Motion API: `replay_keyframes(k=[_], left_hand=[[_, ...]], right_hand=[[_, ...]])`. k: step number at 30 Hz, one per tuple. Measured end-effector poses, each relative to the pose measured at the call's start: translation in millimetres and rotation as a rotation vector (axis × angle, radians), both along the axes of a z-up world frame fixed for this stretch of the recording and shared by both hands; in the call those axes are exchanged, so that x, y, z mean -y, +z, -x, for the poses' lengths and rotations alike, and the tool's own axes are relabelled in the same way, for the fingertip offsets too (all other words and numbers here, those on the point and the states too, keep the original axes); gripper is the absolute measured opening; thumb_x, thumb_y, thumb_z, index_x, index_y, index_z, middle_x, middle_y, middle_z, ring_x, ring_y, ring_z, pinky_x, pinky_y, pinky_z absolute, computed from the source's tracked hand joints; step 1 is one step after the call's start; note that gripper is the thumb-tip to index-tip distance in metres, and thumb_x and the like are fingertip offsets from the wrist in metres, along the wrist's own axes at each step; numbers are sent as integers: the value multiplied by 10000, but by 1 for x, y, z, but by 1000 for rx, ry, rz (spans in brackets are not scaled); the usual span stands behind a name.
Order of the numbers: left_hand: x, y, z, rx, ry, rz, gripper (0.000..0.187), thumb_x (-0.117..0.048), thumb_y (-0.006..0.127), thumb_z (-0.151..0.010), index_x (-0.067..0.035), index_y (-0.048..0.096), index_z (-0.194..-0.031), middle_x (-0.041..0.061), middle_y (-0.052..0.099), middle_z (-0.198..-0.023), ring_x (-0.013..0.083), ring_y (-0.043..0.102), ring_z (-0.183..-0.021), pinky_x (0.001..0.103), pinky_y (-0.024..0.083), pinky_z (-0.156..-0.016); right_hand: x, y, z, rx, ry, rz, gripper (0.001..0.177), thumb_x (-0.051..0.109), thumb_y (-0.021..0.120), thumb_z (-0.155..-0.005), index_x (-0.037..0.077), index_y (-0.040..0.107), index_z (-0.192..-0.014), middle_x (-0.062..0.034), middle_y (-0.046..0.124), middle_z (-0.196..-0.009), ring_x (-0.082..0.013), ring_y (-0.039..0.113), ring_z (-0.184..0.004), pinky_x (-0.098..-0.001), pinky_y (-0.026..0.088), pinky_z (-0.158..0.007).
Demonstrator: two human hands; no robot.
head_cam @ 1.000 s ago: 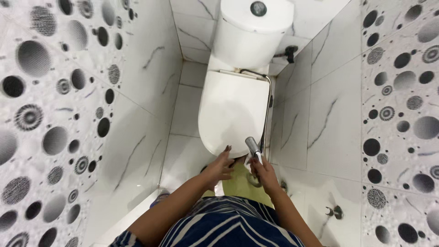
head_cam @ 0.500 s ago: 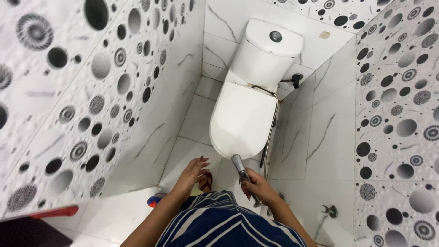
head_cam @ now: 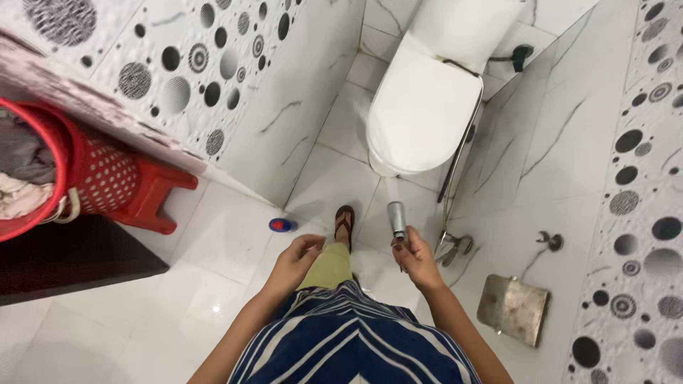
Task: The person scrubs the inside of a toilet bowl with a long-handled brush while simultaneously rinsing it with a handheld bidet sprayer. They then scrub and rinse the toilet seat and the exterior base of the toilet.
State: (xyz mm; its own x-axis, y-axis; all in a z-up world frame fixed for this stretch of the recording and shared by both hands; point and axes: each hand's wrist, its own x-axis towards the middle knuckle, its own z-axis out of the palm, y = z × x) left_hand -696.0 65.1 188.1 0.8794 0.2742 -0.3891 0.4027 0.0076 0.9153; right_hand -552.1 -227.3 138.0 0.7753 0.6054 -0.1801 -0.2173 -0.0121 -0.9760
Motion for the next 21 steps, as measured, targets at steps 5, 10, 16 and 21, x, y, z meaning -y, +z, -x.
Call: replay_keyframes(k=[5,10,16,21], left_hand=[[-13,24,68,-17,98,17,326,-183,600,-978,-50,632,-1274,74,729,-1195,155,679,-1080,289,522,-942],[-24,39,92,-34,22,-18,320,-192,622,-965,-55,644,-1253,65,739,-1172,133,687,-1087,284,525,-935],[-62,40,112,-90,-44,-65,290,-203,641,-1005,-72,683,-1260,130,728,-1106,183,671,-996,310,514,-914],[-96,18,153,-76,-53,-58,281,-193,624,-977,-70,677,-1225,66,745,-1175,156,678,-1093,288,513,-946]], right_hand=[[-8,19,33,76,-34,73,235,285,646,-996,95,511,-961,34,490,-662,-44,419,-535,-233,334,-465],[-23,23,72,231,-10,206,271,290,703,-973,86,526,-946,33,464,-669,-59,415,-576,-245,353,-506],[-37,4,141,191,224,383,254,307,723,-945,87,596,-959,28,593,-746,-71,527,-701,-256,451,-624],[-51,-18,196,-2,349,598,231,342,709,-933,120,665,-976,2,576,-704,-100,500,-652,-287,435,-606]])
